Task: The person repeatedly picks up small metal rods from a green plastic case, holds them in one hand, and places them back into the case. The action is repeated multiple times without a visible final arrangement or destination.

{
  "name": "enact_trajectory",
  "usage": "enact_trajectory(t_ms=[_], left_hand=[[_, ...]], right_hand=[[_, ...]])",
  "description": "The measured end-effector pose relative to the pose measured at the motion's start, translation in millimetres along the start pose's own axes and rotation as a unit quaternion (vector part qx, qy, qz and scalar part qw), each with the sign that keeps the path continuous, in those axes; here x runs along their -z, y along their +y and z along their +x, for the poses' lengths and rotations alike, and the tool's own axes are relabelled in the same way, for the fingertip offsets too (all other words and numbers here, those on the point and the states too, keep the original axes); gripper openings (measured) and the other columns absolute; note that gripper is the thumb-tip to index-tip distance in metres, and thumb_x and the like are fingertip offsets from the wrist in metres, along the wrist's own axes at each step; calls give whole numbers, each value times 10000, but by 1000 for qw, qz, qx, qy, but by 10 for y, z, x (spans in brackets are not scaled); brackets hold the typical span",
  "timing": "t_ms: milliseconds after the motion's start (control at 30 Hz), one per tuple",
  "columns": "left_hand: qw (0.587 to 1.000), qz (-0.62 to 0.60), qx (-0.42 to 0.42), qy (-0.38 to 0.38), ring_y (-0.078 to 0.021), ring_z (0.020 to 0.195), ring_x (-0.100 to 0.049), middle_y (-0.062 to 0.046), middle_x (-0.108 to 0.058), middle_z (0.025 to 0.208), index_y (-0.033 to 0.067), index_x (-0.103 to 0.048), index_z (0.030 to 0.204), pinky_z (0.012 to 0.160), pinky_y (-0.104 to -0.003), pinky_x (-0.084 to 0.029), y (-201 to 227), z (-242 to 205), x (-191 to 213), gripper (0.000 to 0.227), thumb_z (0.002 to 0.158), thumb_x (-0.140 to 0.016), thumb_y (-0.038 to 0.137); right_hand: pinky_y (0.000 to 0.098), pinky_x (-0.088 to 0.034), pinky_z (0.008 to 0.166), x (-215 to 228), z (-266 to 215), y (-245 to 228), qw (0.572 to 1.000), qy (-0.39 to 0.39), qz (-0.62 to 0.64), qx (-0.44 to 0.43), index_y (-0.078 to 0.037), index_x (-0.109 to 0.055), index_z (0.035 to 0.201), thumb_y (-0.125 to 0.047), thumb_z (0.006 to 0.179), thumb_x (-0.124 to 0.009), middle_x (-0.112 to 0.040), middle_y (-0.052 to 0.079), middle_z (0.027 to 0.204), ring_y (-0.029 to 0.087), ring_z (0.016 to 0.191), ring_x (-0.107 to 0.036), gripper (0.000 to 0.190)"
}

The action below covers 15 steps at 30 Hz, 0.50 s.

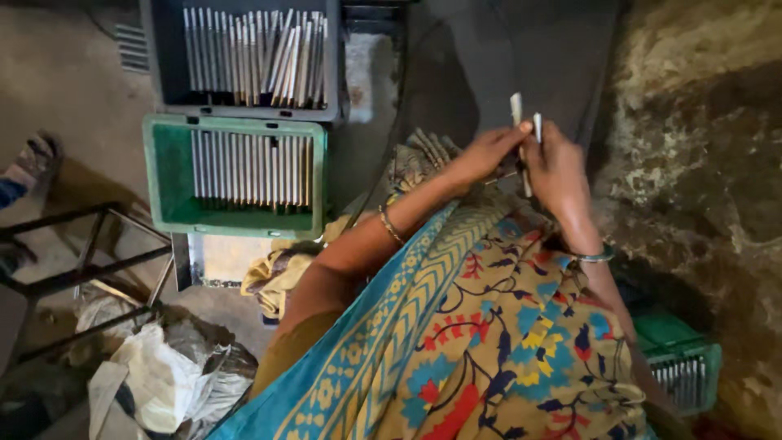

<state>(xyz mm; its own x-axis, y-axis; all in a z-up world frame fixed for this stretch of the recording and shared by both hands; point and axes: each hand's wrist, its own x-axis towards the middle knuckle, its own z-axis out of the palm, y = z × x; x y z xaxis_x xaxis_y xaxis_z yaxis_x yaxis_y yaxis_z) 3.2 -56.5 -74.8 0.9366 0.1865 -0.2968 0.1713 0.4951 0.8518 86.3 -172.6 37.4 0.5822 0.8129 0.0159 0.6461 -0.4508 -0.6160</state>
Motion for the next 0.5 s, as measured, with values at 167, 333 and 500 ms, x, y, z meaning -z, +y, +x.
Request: enact_trajectory(t_ms=[167,333,500], left_hand=[[989,-6,1,146,-120,601,-485,-5,-554,717,65,-770,1085,526,-295,-385,117,-92,163,521,1062,-498,509],[764,415,-159,467,-136,459,-507,-55,-533,543,113,-772,1027,402,-360,-336,902,-320,1621,373,1068,-467,324],[496,608,-65,617,-387,724,-730,-187,-734,747,45,-768,808,612,-495,-575,1268,-975,3666,382,958,-637,371]], right_hand=[[392,-515,611,-10,-2,-156,995,-32,61,-74,-78,-617,1328,-251,1120,-597,-668,131,771,252,689,-686,271],[389,-505,625,185,-17,-128,980,-37,102,-164,-159,-603,1488,-296,1112,-570,-663,118,756,237,674,-658,402],[431,-552,779,67,-143,307,996,-21,16,-86,-66,-601,1426,-259,1076,-681,-710,234,1028,339,908,-721,407]])
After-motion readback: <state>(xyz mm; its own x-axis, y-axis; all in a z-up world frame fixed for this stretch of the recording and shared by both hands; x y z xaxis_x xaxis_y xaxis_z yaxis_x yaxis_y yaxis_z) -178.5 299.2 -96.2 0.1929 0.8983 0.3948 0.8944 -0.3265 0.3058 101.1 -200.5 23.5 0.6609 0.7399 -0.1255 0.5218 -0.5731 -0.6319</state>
